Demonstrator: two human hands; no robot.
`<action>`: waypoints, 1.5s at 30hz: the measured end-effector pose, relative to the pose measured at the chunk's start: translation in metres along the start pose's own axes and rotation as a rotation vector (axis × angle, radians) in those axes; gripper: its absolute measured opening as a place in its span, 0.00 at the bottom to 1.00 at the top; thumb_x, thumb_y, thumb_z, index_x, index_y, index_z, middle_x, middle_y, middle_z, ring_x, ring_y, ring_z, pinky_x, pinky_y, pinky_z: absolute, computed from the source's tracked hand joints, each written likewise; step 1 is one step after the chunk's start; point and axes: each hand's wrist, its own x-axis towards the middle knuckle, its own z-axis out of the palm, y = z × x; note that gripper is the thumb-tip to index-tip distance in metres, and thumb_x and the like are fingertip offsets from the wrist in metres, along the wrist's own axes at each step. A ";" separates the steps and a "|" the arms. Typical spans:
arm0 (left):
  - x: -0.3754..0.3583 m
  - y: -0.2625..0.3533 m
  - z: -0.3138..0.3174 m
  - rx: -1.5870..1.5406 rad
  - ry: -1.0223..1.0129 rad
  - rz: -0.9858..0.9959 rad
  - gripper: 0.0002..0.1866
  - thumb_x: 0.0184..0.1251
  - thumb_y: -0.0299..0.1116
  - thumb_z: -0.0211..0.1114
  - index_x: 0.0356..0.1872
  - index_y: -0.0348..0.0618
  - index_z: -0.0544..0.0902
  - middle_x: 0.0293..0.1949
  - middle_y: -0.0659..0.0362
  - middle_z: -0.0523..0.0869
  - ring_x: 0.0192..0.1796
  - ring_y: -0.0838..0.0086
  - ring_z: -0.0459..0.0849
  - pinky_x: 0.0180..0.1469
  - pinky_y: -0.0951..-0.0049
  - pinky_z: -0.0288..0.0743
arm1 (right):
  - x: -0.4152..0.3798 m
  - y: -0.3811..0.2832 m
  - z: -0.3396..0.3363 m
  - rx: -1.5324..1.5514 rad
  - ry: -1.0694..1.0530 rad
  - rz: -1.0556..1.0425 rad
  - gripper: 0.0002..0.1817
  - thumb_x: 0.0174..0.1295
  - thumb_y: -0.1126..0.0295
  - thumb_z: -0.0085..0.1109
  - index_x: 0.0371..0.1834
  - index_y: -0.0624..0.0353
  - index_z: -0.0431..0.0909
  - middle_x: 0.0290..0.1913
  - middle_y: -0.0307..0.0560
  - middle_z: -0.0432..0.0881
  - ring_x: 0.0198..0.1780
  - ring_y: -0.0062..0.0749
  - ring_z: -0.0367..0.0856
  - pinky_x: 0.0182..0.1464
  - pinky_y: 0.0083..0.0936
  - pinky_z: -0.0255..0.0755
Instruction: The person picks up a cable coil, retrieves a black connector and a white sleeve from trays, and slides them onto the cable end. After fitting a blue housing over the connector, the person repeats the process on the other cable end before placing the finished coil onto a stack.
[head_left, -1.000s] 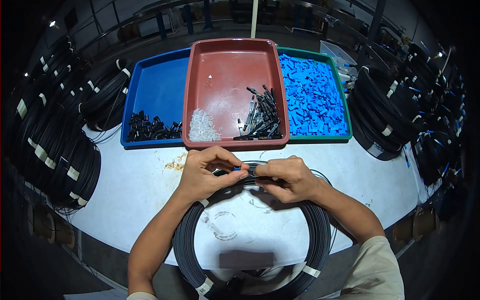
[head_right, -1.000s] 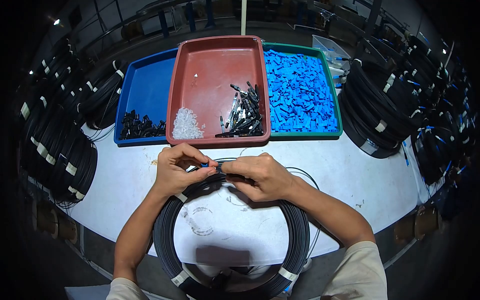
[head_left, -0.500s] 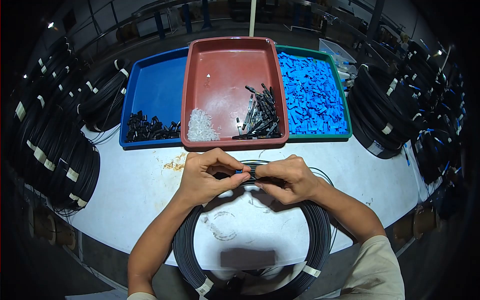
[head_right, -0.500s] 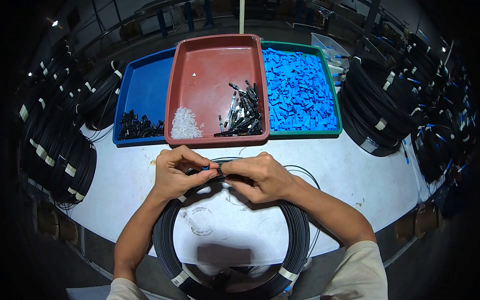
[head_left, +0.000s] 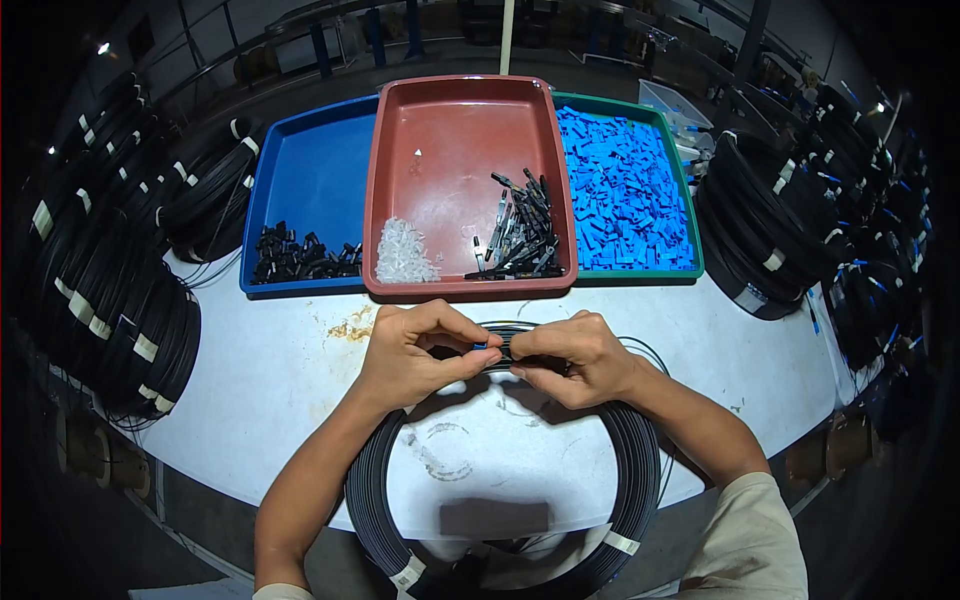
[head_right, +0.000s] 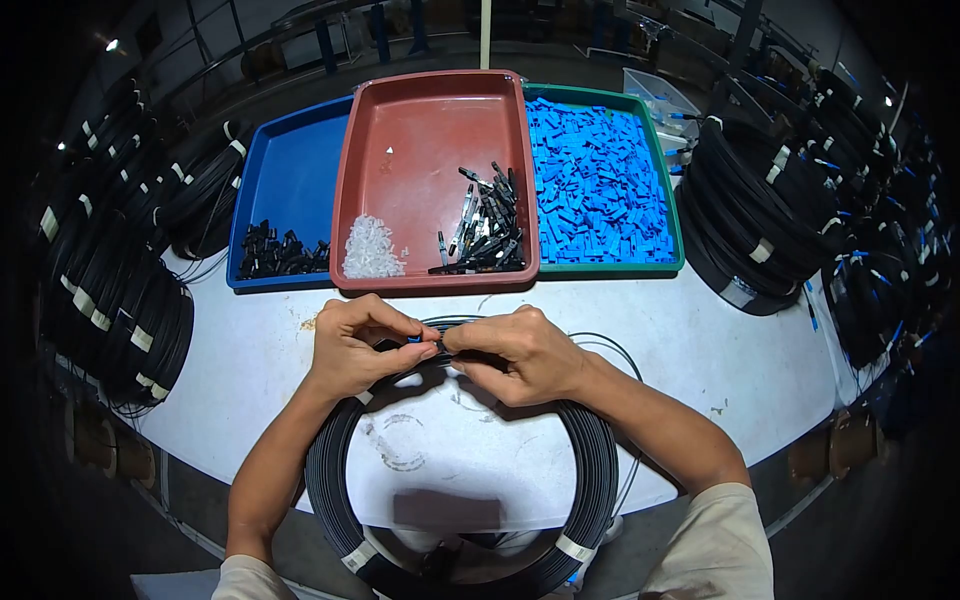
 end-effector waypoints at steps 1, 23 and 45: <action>0.000 0.000 0.000 -0.005 -0.001 -0.001 0.08 0.59 0.21 0.77 0.38 0.33 0.87 0.36 0.51 0.92 0.38 0.73 0.92 0.43 0.75 0.89 | 0.000 0.000 0.000 -0.006 -0.005 -0.003 0.12 0.51 0.79 0.66 0.41 0.63 0.85 0.28 0.50 0.86 0.24 0.36 0.85 0.27 0.29 0.77; 0.005 -0.006 -0.002 -0.073 0.095 0.084 0.13 0.60 0.20 0.76 0.46 0.32 0.87 0.46 0.48 0.89 0.45 0.70 0.91 0.50 0.74 0.89 | 0.000 0.000 0.001 -0.074 0.054 -0.036 0.11 0.54 0.78 0.70 0.41 0.62 0.83 0.25 0.47 0.81 0.21 0.34 0.79 0.24 0.29 0.71; 0.003 -0.008 -0.006 -0.135 0.143 -0.006 0.19 0.52 0.12 0.77 0.46 0.32 0.83 0.48 0.49 0.87 0.49 0.68 0.90 0.56 0.70 0.86 | 0.002 0.012 0.006 -0.183 0.267 -0.046 0.12 0.56 0.79 0.69 0.44 0.58 0.84 0.28 0.43 0.79 0.23 0.33 0.78 0.25 0.29 0.70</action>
